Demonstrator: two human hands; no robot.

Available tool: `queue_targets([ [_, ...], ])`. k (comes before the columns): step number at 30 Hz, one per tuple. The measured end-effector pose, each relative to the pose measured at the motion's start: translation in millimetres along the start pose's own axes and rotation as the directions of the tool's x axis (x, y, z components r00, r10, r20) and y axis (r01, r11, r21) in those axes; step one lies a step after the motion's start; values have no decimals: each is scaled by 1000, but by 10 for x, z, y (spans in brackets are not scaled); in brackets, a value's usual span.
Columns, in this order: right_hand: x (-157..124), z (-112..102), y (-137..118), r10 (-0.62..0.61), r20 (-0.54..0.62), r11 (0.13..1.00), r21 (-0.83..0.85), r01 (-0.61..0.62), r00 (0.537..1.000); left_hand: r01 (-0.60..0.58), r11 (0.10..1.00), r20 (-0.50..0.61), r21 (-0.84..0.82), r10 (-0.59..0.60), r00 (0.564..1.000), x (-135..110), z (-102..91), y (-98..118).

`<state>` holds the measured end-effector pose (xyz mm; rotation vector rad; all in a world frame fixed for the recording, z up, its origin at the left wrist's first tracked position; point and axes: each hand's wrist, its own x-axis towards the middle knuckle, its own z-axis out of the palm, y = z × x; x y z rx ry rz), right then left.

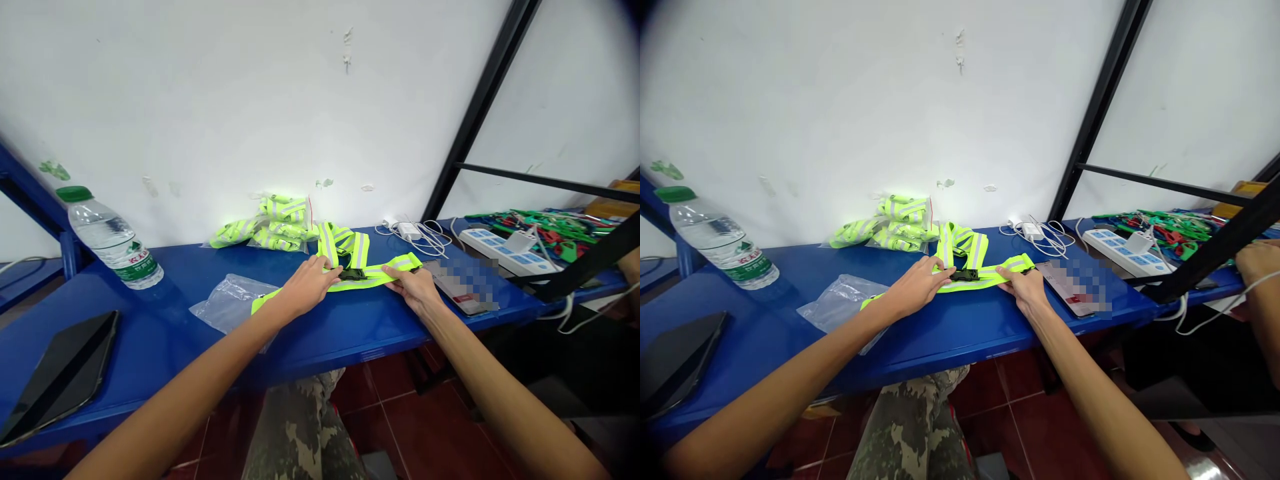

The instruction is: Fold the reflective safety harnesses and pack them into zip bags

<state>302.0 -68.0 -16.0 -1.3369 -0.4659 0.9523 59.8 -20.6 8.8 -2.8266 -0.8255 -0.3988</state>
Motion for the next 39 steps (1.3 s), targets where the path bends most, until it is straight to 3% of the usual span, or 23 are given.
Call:
queue_targets([
  [4,2,-19,-31,-46,-15,999,-15,46,999,-21,999,1,32,21,1000,-96,-9,-56],
  [9,33,-108,-4,-7,44,1000,-2,7,999,5,1000,46,28,-7,999,-280,-45,-154],
  [13,-13,-68,47,-127,8,992,-12,127,992,61,998,87,20,-62,994,-329,-108,-107],
  [16,-73,27,105,-163,121,985,-38,168,979,99,993,88,61,-104,991,-280,-133,-9],
  [18,-103,76,156,-186,238,950,-202,236,953,97,992,105,85,-106,989,-240,-119,34],
  [20,-127,103,207,-291,343,808,-412,422,893,87,992,117,89,-97,988,-217,-82,43],
  [23,-177,130,255,-541,410,485,-561,670,735,74,995,106,60,-80,991,-217,-18,19],
  [25,-223,166,253,-665,382,365,-583,726,642,64,997,98,37,-68,993,-225,11,5],
  [28,-298,264,212,-744,406,225,-594,772,530,55,998,83,13,-56,995,-230,29,7],
  [31,-369,393,169,-620,673,-122,-591,798,403,67,998,76,7,-68,995,-235,38,16],
  [33,-406,470,160,-399,844,-353,-503,789,359,79,997,76,-14,-78,994,-250,41,6],
  [34,-419,500,160,-298,886,-425,-457,781,356,80,996,75,-44,-77,994,-263,39,-5],
  [36,-431,538,163,-176,910,-493,-412,766,377,91,987,75,-135,-81,994,-297,21,-44],
  [39,-429,552,139,-113,904,-504,-410,760,412,177,959,93,-219,-160,983,-360,-62,-136],
])
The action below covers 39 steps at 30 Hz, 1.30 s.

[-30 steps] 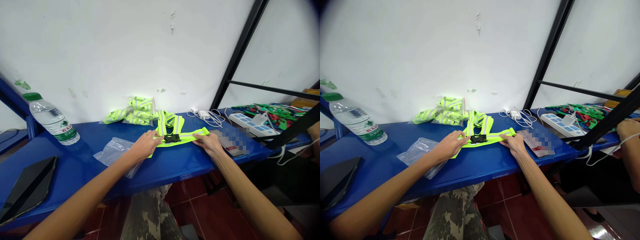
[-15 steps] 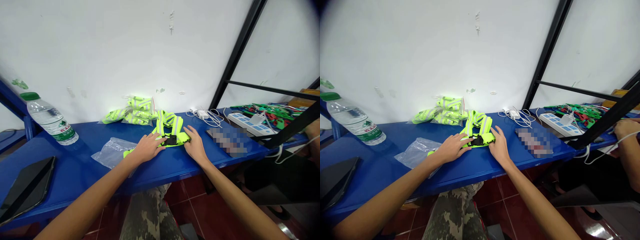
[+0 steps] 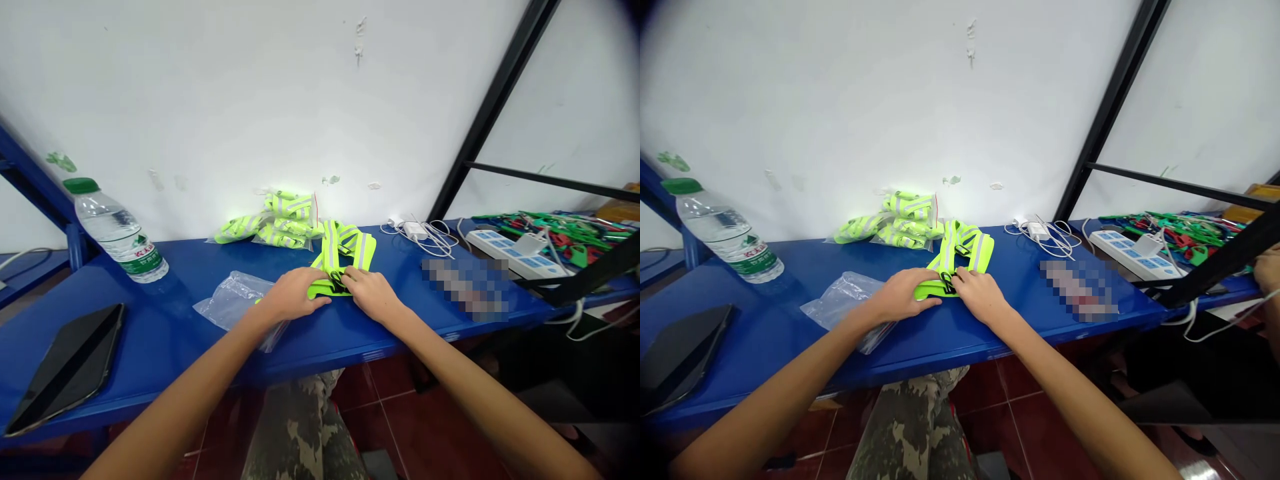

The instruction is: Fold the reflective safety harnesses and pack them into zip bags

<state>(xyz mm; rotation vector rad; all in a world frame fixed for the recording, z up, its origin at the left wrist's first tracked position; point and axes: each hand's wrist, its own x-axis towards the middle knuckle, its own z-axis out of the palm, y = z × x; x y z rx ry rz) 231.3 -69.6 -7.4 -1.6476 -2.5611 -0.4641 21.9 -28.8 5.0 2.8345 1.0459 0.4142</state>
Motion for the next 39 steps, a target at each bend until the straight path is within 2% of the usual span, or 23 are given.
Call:
queue_targets([
  [3,-8,-57,33,-10,37,999,35,8,999,192,977,26,90,-195,981,-45,-186,-97],
  [4,-15,-79,41,-12,34,998,60,10,999,264,956,64,131,-273,960,-55,-263,-133],
  [6,-32,-118,49,-17,14,993,113,15,1000,361,919,223,157,-389,894,-70,-423,-208],
  [9,-55,-139,36,-28,4,991,129,28,1000,401,907,440,133,-416,796,-86,-625,-306],
  [12,-63,-114,12,-14,6,995,96,14,1000,399,907,489,135,-411,770,-102,-725,-358],
  [17,-70,-42,6,0,-2,997,80,0,1000,368,924,507,101,-366,780,-97,-714,-439],
  [19,-67,-18,24,-6,-13,995,96,8,1000,389,915,476,110,-392,787,-75,-715,-514],
  [21,-52,-1,47,-14,-30,994,110,18,999,459,887,365,43,-442,819,-44,-737,-592],
  [24,-13,18,75,-23,-59,995,99,28,998,536,804,142,-257,-517,844,37,-766,-607],
  [27,24,33,81,-29,-72,995,91,36,997,425,761,-76,-490,-523,849,193,-684,-394],
  [28,30,39,78,-32,-74,995,94,39,997,338,772,-160,-538,-487,858,262,-617,-278],
  [30,29,56,70,-45,-86,992,111,54,995,139,771,-226,-622,-347,910,400,-431,-24],
  [31,21,67,68,-53,-96,990,127,65,994,93,794,-279,-601,-317,906,460,-322,94],
  [33,-13,88,76,-49,-121,980,186,72,991,41,888,-368,-459,-232,900,543,-106,275],
  [36,-100,82,145,-9,-161,930,362,67,987,12,967,-262,-256,-81,962,581,128,373],
  [39,-198,1,266,19,-153,781,619,81,988,35,997,-134,-68,-44,990,580,233,354],
])
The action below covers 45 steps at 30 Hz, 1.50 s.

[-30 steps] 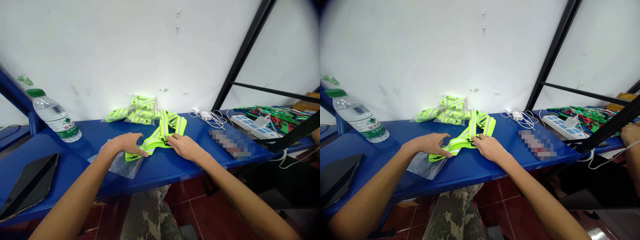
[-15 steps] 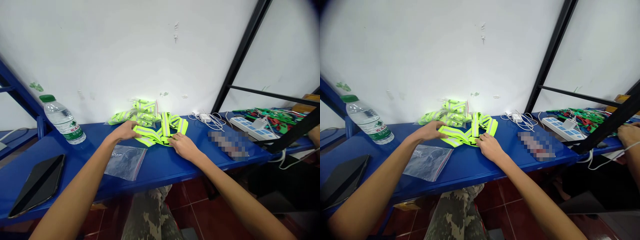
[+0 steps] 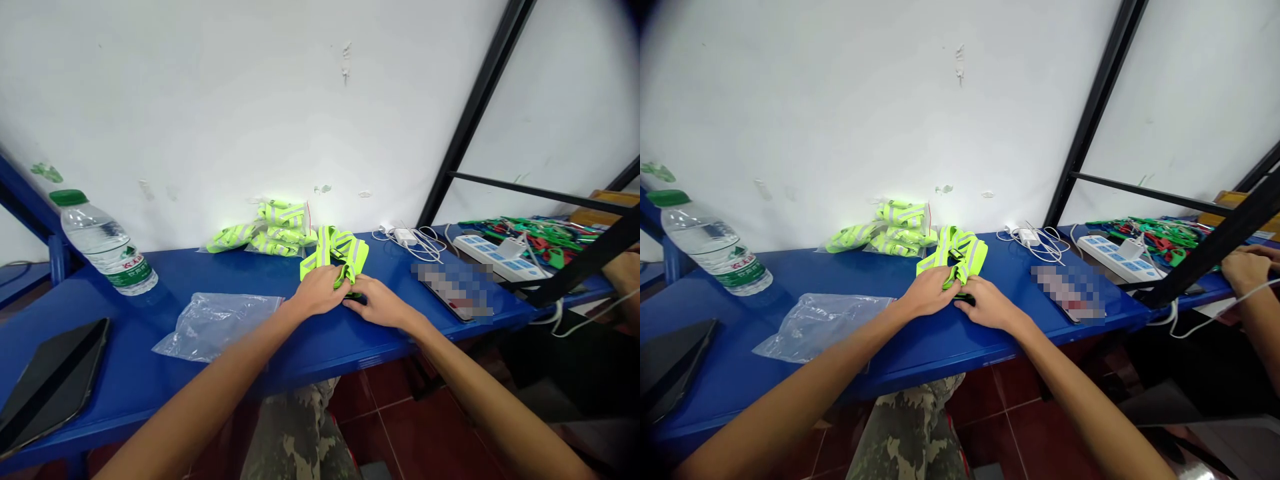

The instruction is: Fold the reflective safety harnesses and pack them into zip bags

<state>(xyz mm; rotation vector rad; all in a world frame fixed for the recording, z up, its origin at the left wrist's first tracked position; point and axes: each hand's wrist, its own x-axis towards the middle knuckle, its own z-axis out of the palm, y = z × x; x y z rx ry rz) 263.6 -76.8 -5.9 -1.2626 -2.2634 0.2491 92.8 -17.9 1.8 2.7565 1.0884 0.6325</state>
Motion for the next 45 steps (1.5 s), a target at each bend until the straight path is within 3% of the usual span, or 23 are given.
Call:
queue_targets([
  [2,-36,-103,7,73,-34,984,162,-67,997,-11,996,36,89,8,999,0,37,-14],
  [5,-55,-164,5,148,-148,966,234,-111,978,-66,988,76,142,55,996,1,99,-17],
  [8,-46,-106,25,75,-153,979,197,-44,985,-71,991,87,111,62,994,-4,149,-41],
  [11,-27,-18,64,69,-111,990,127,-55,991,-50,999,66,17,48,997,-1,126,-94],
  [16,2,72,80,47,-87,998,44,-43,995,-172,982,30,76,171,985,-20,-128,-122],
  [20,23,115,116,42,-128,999,-16,-44,991,-89,980,174,176,58,983,-102,-297,-145],
  [24,32,125,181,4,-106,998,-58,-10,994,-115,963,322,244,32,946,-148,-241,-218],
  [28,-12,114,141,-108,-85,961,-263,82,990,-152,920,280,361,49,959,-159,-90,-218],
  [32,-75,117,20,-129,-82,883,-463,77,988,-170,893,221,417,82,972,-181,-4,-185],
  [38,-56,172,16,-104,-46,874,-480,70,993,-202,907,219,369,126,968,-187,-53,-187],
  [45,1,141,30,-162,-24,883,-449,134,987,-165,931,169,327,114,979,-176,-118,-205],
])
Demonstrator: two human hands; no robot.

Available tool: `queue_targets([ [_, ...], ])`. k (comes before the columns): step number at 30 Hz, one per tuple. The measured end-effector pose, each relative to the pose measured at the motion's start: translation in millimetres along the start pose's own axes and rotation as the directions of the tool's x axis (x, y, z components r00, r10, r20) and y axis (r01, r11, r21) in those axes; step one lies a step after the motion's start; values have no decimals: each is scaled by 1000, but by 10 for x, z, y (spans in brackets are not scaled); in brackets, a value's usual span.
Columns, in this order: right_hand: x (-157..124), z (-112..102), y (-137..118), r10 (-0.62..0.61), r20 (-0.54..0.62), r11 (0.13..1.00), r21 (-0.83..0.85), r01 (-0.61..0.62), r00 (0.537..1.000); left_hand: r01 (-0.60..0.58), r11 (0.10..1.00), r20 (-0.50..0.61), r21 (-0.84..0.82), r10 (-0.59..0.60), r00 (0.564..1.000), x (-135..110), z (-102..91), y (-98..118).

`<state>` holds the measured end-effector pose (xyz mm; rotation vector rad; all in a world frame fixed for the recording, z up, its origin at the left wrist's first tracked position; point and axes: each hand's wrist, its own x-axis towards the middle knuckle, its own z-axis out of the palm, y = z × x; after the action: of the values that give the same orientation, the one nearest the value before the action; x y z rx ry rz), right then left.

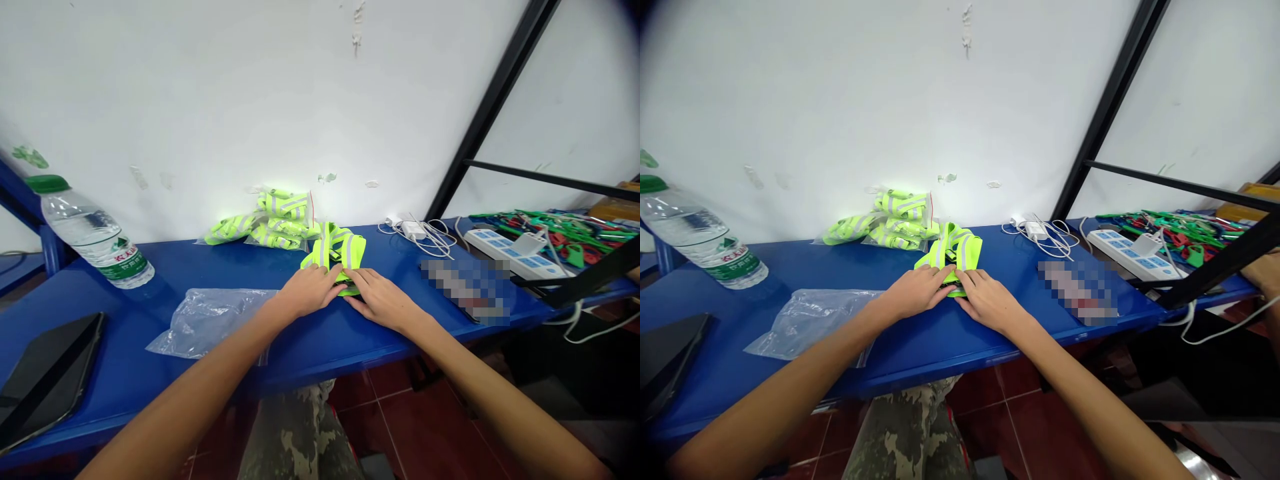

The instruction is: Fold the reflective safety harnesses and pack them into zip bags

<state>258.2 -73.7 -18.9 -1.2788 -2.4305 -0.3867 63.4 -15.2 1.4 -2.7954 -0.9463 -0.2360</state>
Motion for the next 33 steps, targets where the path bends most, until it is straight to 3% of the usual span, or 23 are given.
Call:
queue_targets([
  [5,22,-7,42,45,26,999,-8,-44,999,12,991,-23,-133,-15,1000,23,-31,-14],
  [9,-8,3,85,49,45,995,80,-52,998,14,980,-94,-200,-33,995,24,-42,-25],
  [15,-3,27,156,127,50,944,299,-136,991,46,981,-184,-191,-81,980,11,-51,-49],
  [20,77,37,215,179,112,880,427,-210,978,148,974,-222,-170,-184,958,39,71,-59],
  [24,136,77,205,213,165,868,421,-264,963,254,922,-110,-292,-296,949,67,175,-69],
  [27,149,144,177,213,109,892,383,-239,971,264,911,-61,-316,-297,953,74,195,-71],
  [33,127,204,124,165,13,954,252,-163,986,187,936,-108,-299,-228,968,88,209,-62],
])
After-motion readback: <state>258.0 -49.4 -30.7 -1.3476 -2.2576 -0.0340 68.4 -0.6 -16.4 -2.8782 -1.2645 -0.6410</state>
